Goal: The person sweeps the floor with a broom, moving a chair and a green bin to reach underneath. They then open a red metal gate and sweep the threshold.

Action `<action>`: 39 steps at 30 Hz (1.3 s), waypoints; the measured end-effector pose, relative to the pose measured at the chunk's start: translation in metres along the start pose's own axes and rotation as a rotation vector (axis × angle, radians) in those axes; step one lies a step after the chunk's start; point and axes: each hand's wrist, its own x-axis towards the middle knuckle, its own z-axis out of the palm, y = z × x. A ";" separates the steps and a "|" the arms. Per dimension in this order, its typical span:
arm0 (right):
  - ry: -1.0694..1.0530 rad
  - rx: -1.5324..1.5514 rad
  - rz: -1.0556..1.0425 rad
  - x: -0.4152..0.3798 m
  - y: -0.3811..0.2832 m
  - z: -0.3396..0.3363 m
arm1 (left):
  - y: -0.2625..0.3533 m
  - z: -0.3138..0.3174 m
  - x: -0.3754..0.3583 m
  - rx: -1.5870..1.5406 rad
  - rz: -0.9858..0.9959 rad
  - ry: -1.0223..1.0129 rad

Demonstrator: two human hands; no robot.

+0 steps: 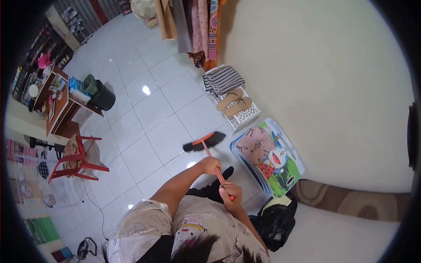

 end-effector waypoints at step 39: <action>-0.904 0.313 0.521 0.341 0.065 0.256 | -0.146 -0.089 -0.113 -0.521 -1.052 1.468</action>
